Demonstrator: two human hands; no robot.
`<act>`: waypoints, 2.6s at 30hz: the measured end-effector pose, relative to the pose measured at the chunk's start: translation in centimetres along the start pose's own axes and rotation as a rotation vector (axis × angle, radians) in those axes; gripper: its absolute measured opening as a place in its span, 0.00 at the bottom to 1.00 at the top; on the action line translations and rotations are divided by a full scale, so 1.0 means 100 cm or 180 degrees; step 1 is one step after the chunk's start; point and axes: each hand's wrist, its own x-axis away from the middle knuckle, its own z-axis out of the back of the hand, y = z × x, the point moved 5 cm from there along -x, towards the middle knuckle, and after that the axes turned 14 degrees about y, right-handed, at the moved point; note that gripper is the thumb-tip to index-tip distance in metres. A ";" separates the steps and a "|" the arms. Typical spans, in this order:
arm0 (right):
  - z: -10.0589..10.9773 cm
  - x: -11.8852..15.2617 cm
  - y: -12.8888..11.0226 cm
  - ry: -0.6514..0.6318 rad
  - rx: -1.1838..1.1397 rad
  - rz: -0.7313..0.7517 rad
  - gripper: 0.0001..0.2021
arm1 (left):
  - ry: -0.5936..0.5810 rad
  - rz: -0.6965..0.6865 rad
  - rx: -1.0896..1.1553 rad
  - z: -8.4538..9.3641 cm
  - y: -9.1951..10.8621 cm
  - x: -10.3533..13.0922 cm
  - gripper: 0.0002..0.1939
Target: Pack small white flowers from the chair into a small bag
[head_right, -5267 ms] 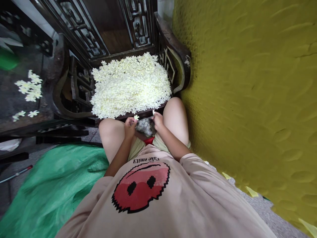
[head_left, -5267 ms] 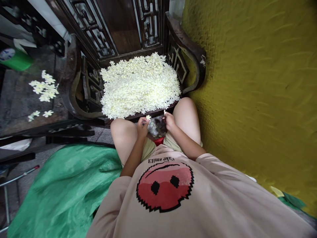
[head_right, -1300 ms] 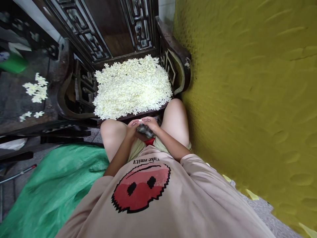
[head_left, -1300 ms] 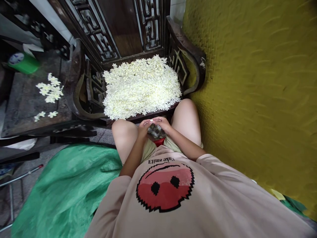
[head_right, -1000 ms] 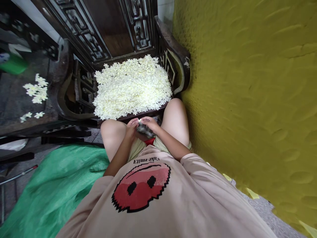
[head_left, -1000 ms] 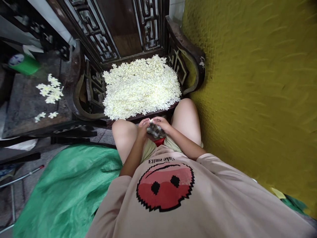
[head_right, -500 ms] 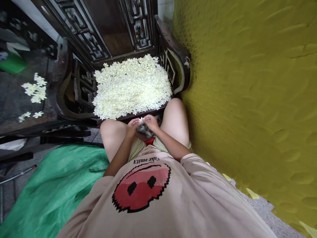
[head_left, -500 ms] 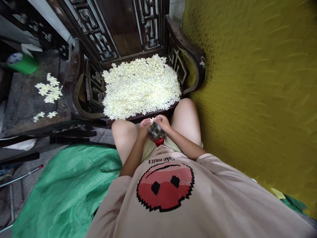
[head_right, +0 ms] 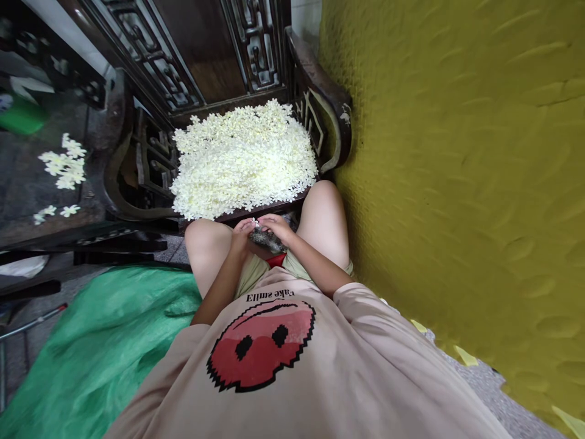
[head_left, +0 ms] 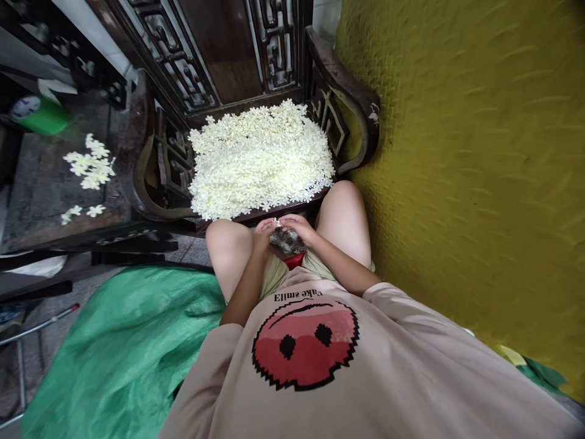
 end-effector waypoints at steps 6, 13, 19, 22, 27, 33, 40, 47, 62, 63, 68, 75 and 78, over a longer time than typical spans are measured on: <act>-0.002 -0.003 0.004 -0.0078 -0.0121 0.0094 0.13 | -0.0055 -0.0159 -0.0105 -0.003 0.000 0.002 0.16; -0.002 -0.003 0.002 0.0064 0.0038 0.0189 0.13 | 0.0194 -0.0750 -0.0631 -0.001 0.013 0.012 0.11; 0.004 -0.005 0.001 0.0309 -0.0004 0.0294 0.11 | -0.0273 -0.0393 -0.0401 -0.011 0.013 0.016 0.11; 0.005 -0.006 0.001 0.0321 0.0004 0.0432 0.11 | -0.0199 -0.0371 -0.0337 -0.011 0.015 0.017 0.12; 0.005 -0.007 0.001 0.0321 -0.0074 0.0603 0.13 | -0.0202 -0.0299 -0.0346 -0.009 0.016 0.017 0.14; 0.006 -0.008 0.001 0.0411 -0.0041 0.0657 0.14 | -0.0133 -0.0635 -0.0734 -0.008 0.021 0.019 0.12; 0.007 -0.006 -0.002 0.0535 0.0085 0.0807 0.14 | 0.0004 -0.1127 -0.1225 -0.006 0.030 0.024 0.08; 0.004 -0.005 0.008 0.0103 -0.0091 -0.0136 0.13 | -0.0405 -0.0453 -0.0474 -0.006 0.019 0.015 0.11; 0.008 -0.007 0.001 0.0477 0.0296 0.0861 0.12 | -0.0082 -0.0184 -0.0544 -0.004 0.019 0.017 0.12; 0.007 -0.007 0.001 0.0476 0.0305 0.0866 0.12 | -0.0072 -0.0148 -0.0546 -0.005 0.019 0.017 0.12; 0.005 -0.009 0.007 0.0254 0.0068 0.0532 0.12 | -0.0262 0.0322 -0.0352 -0.007 0.008 0.011 0.16; 0.002 -0.010 0.009 0.0152 -0.0048 0.0260 0.13 | -0.0399 0.0516 -0.0166 -0.007 0.004 0.010 0.18; 0.000 -0.006 0.005 0.0119 0.0035 0.0356 0.13 | -0.0358 0.0518 -0.0136 -0.006 0.005 0.011 0.19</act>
